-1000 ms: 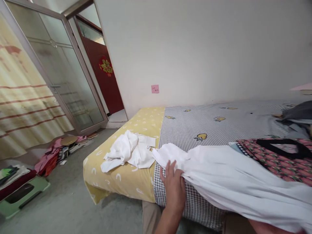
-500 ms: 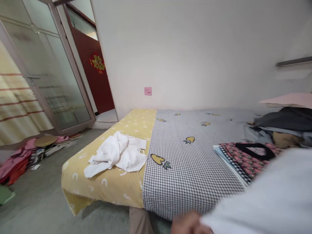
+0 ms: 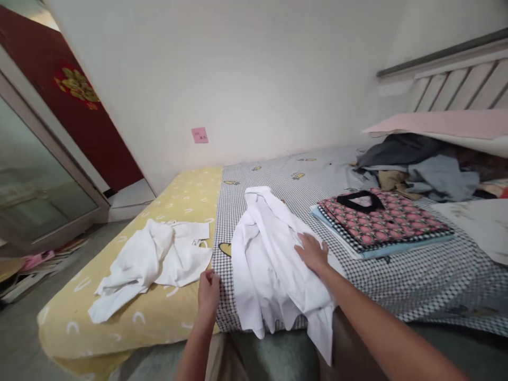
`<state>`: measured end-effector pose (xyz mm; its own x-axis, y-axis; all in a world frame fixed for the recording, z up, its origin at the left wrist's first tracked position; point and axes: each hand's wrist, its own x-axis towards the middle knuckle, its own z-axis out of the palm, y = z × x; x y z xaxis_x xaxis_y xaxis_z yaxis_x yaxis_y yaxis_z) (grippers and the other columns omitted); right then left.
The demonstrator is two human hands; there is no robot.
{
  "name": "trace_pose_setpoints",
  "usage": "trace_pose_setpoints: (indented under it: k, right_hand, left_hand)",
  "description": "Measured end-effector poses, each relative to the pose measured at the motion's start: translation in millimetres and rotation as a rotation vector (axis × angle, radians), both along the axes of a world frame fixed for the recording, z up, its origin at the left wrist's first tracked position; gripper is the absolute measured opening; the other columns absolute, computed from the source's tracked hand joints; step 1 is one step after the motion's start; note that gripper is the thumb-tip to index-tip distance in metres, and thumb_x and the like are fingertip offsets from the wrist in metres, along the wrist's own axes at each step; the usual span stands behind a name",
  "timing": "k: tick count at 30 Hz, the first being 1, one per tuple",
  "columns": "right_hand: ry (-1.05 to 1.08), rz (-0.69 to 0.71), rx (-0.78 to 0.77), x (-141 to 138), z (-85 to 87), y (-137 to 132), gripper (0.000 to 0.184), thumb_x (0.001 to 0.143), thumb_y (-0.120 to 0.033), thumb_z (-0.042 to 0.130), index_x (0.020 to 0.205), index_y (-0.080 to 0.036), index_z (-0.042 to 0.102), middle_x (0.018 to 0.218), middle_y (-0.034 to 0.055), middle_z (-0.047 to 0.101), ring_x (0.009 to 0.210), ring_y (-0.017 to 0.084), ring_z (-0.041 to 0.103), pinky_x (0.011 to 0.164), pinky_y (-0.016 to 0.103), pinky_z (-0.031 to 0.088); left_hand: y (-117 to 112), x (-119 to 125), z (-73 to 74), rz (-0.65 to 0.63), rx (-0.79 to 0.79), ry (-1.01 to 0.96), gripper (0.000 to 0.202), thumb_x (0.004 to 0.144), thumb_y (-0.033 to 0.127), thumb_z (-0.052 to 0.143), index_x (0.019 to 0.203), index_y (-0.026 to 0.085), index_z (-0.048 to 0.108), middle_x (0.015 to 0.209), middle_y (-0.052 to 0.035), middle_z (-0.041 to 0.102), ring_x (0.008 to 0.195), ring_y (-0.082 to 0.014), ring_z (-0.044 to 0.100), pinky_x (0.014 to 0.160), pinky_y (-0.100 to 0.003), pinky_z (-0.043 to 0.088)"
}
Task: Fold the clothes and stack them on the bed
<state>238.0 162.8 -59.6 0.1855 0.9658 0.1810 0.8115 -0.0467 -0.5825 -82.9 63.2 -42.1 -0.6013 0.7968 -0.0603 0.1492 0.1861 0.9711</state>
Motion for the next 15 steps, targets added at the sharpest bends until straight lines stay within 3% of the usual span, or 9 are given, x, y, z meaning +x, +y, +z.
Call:
trace_pose_setpoints:
  k: [2, 5, 7, 9, 11, 13, 15]
  right_hand:
    - [-0.046, 0.026, 0.015, -2, -16.4, -13, 0.041, 0.096, -0.025, 0.047, 0.134, -0.022, 0.064, 0.154, 0.0155, 0.05, 0.148, 0.032, 0.036, 0.122, 0.062, 0.007]
    - [-0.06, 0.044, 0.011, -2, -20.3, -14, 0.041, 0.099, -0.027, 0.043, 0.133, -0.024, 0.065, 0.157, 0.0098, 0.048, 0.149, 0.03, 0.033, 0.123, 0.055, 0.005]
    - [-0.019, 0.041, -0.032, 4, -15.3, -5, 0.04, 0.096, -0.03, 0.05, 0.133, -0.026, 0.066, 0.155, 0.0088, 0.049, 0.146, 0.032, 0.036, 0.122, 0.057, 0.011]
    - [0.044, 0.057, -0.083, 16, -9.8, 6, 0.039, 0.09, -0.033, 0.061, 0.128, -0.026, 0.069, 0.154, 0.0109, 0.05, 0.142, 0.034, 0.04, 0.118, 0.061, 0.017]
    - [0.11, 0.108, -0.11, 33, -6.2, 16, 0.038, 0.088, -0.035, 0.064, 0.122, -0.024, 0.073, 0.15, 0.0113, 0.054, 0.137, 0.034, 0.046, 0.116, 0.058, 0.024]
    - [0.178, 0.19, -0.102, 50, -5.3, 23, 0.041, 0.092, -0.035, 0.055, 0.124, -0.019, 0.073, 0.142, 0.0097, 0.06, 0.131, 0.028, 0.051, 0.115, 0.048, 0.03]
    - [0.24, 0.274, -0.072, 65, -6.4, 26, 0.045, 0.093, -0.032, 0.049, 0.126, -0.013, 0.071, 0.133, 0.0085, 0.064, 0.126, 0.023, 0.056, 0.112, 0.039, 0.034]
  left_hand:
    - [-5, 7, -0.4, -0.005, 0.041, 0.082, 0.013, 0.075, 0.02, 0.059, 0.086, 0.026, 0.054, 0.091, -0.0069, 0.062, 0.103, -0.0317, 0.06, 0.102, -0.048, 0.043]
    - [-9, 42, -1.3, -0.035, 0.086, 0.159, 0.01, 0.081, 0.034, 0.062, 0.089, 0.03, 0.058, 0.11, -0.0109, 0.063, 0.122, -0.0363, 0.052, 0.112, -0.05, 0.036]
    - [-13, 74, -10.7, -0.139, 0.051, 0.132, 0.021, 0.084, 0.051, 0.061, 0.087, 0.03, 0.06, 0.103, -0.0114, 0.067, 0.111, -0.036, 0.059, 0.104, -0.051, 0.044]
    - [-20, 108, -27.3, -0.303, -0.052, 0.044, 0.043, 0.083, 0.069, 0.055, 0.08, 0.026, 0.062, 0.083, -0.0102, 0.068, 0.084, -0.0316, 0.065, 0.083, -0.048, 0.053]
    - [-27, 134, -45.6, -0.446, -0.183, -0.097, 0.058, 0.08, 0.079, 0.051, 0.077, 0.023, 0.062, 0.075, -0.008, 0.067, 0.069, -0.0266, 0.064, 0.068, -0.042, 0.053]
    - [-33, 153, -59.3, -0.508, -0.269, -0.212, 0.06, 0.078, 0.081, 0.054, 0.081, 0.022, 0.063, 0.083, -0.0083, 0.07, 0.076, -0.026, 0.066, 0.07, -0.04, 0.053]
    - [-35, 164, -64.3, -0.528, -0.311, -0.286, 0.058, 0.077, 0.079, 0.059, 0.09, 0.022, 0.064, 0.097, -0.0095, 0.071, 0.095, -0.0276, 0.066, 0.084, -0.04, 0.052]
